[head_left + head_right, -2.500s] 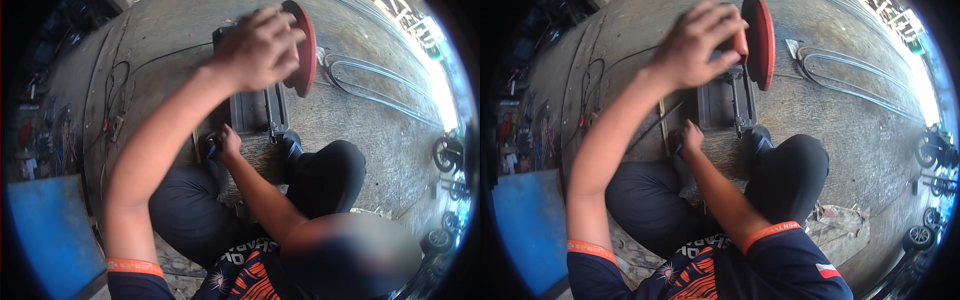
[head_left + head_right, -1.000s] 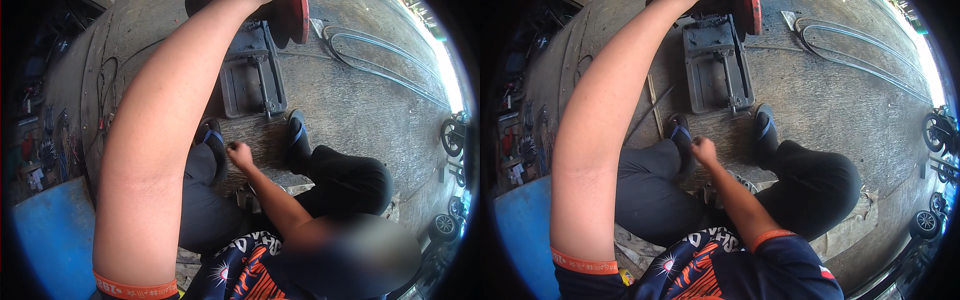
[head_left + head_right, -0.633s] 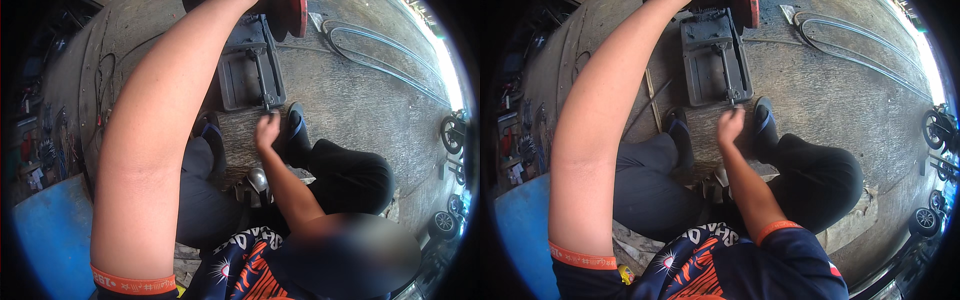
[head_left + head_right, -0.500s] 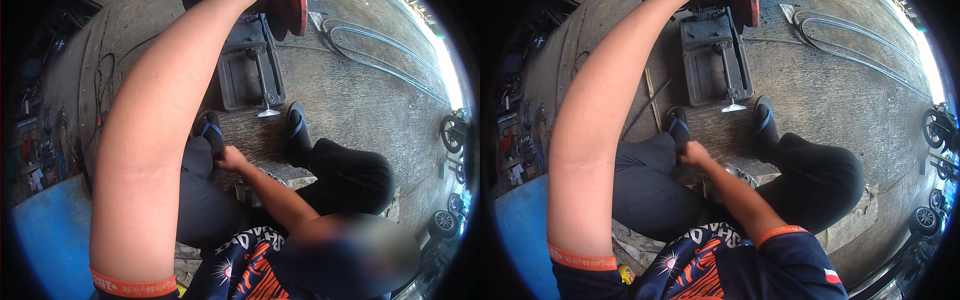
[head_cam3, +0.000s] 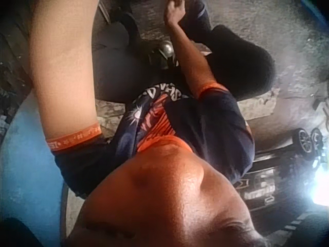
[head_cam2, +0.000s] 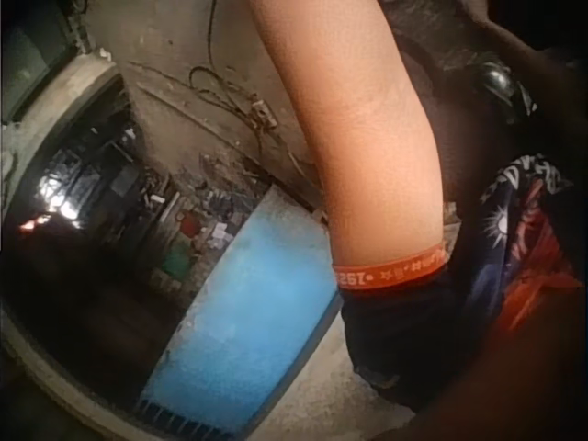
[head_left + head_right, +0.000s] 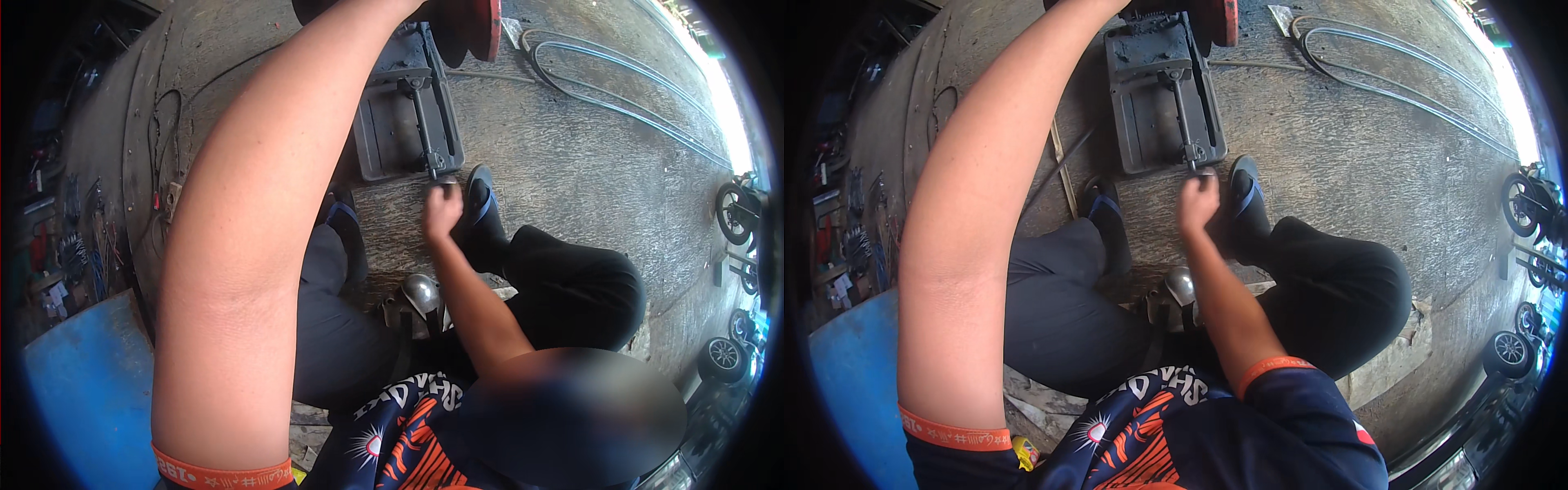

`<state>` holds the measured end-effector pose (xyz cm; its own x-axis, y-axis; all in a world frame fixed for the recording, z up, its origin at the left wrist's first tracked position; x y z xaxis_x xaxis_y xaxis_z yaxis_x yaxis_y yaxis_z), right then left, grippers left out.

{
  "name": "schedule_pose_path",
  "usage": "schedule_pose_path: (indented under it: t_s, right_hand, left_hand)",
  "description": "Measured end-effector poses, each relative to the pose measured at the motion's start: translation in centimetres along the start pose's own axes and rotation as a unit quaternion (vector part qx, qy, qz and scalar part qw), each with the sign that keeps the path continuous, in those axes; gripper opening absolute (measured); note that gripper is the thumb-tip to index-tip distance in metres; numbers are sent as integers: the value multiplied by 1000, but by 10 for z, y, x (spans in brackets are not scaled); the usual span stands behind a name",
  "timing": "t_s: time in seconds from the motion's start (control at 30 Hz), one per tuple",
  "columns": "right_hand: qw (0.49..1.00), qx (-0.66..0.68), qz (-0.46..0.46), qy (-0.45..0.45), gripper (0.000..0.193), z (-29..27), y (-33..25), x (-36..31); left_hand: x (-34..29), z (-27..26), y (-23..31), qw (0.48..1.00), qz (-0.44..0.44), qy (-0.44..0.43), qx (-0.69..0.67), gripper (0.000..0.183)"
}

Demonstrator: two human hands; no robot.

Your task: Use a chop saw to cut metal rods into smaller sections and organize them.

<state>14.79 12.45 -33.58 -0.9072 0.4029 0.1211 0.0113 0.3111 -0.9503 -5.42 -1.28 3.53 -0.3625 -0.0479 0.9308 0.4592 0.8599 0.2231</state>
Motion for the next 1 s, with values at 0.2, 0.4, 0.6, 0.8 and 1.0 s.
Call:
schedule_pose_path:
  t_s: [0.2,0.4,0.6,0.8,1.0]
  right_hand:
    - [797,-50,17,-601,27,42,-44,-133]
    - [943,113,234,-210,57,16,33,-27]
    - [816,305,466,-154,28,17,54,-6]
    - [730,368,574,-46,9,24,76,16]
    - [826,-150,-170,-516,22,32,-20,-86]
  left_hand:
    - [-2,-1,1,1000,5,-7,-7,7]
    - [-5,-1,3,1000,14,-6,-12,7]
    - [-5,-3,3,1000,4,11,-18,7]
    - [-6,-4,2,1000,6,9,-12,6]
    - [-5,-3,1,1000,-8,-3,-20,5]
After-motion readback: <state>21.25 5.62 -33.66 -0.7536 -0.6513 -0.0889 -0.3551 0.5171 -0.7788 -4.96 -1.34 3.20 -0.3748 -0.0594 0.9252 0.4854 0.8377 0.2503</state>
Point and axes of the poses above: each hand's wrist, its own x-axis towards the middle knuckle, its own z-axis out of the palm, y = z × x, the point moved 4 cm from there along x, towards the middle knuckle, and after that the axes turned 9 degrees about -z, right-handed, at the moved point
